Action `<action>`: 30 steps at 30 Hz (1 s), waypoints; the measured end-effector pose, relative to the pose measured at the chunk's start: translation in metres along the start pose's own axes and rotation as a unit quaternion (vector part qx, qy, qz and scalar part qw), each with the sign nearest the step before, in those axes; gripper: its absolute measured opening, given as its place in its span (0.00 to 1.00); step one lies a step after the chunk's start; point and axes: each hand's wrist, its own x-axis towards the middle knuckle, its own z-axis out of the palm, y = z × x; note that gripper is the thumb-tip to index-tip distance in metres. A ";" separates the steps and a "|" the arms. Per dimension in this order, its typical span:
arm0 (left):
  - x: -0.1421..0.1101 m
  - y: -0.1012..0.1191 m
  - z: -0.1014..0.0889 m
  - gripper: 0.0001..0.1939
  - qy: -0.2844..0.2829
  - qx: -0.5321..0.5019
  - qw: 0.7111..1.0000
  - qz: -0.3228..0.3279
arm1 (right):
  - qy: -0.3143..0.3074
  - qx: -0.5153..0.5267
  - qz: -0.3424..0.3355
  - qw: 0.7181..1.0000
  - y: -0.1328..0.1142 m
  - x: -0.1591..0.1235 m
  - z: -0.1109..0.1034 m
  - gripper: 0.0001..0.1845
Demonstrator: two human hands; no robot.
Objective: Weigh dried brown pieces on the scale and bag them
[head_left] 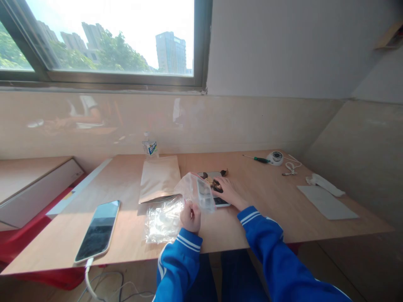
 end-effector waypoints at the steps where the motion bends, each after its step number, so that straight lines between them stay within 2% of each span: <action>1: 0.000 0.001 -0.001 0.17 0.003 0.002 1.000 -0.006 | 0.004 -0.009 -0.006 1.000 -0.001 -0.001 -0.001 0.25; 5: 0.001 0.004 -0.001 0.17 0.054 0.002 0.998 -0.025 | 0.033 -0.040 -0.022 0.998 -0.007 -0.002 -0.006 0.14; 9: 0.003 0.006 0.000 0.16 0.075 -0.011 0.997 -0.003 | 0.083 -0.036 -0.019 0.996 -0.019 -0.003 -0.013 0.11; 12: 0.005 0.007 0.000 0.17 0.084 -0.025 0.996 0.025 | 0.160 0.059 0.042 0.985 -0.046 -0.002 -0.032 0.13; 14: 0.006 0.007 0.000 0.17 0.091 -0.028 0.995 0.035 | 0.185 0.196 0.112 0.957 -0.073 0.001 -0.051 0.15; 15: 0.007 0.006 0.000 0.17 0.093 -0.029 0.995 0.037 | 0.151 0.274 0.142 0.939 -0.087 0.003 -0.060 0.17; 16: 0.007 0.006 0.001 0.17 0.093 -0.029 0.995 0.037 | 0.088 0.339 0.161 0.923 -0.101 0.005 -0.068 0.19; 18: 0.007 0.005 0.001 0.17 0.089 -0.030 0.995 0.033 | -0.010 0.396 0.183 0.900 -0.124 0.007 -0.078 0.19; 19: 0.007 0.005 0.001 0.17 0.087 -0.030 0.995 0.028 | -0.040 0.397 0.189 0.897 -0.132 0.008 -0.080 0.18; 22: 0.007 0.006 0.002 0.17 0.087 -0.030 0.996 0.010 | -0.054 0.340 0.170 0.923 -0.143 0.007 -0.075 0.19; 24: 0.007 0.008 0.002 0.17 0.091 -0.029 0.995 -0.007 | -0.047 0.299 0.113 0.946 -0.142 0.006 -0.070 0.18; 27: 0.008 0.011 0.002 0.17 0.102 -0.028 0.994 -0.029 | 0.001 0.248 0.026 0.968 -0.128 0.009 -0.063 0.14; 30: 0.009 0.012 0.002 0.17 0.111 -0.030 0.993 -0.034 | 0.058 0.171 -0.017 0.983 -0.101 0.020 -0.048 0.15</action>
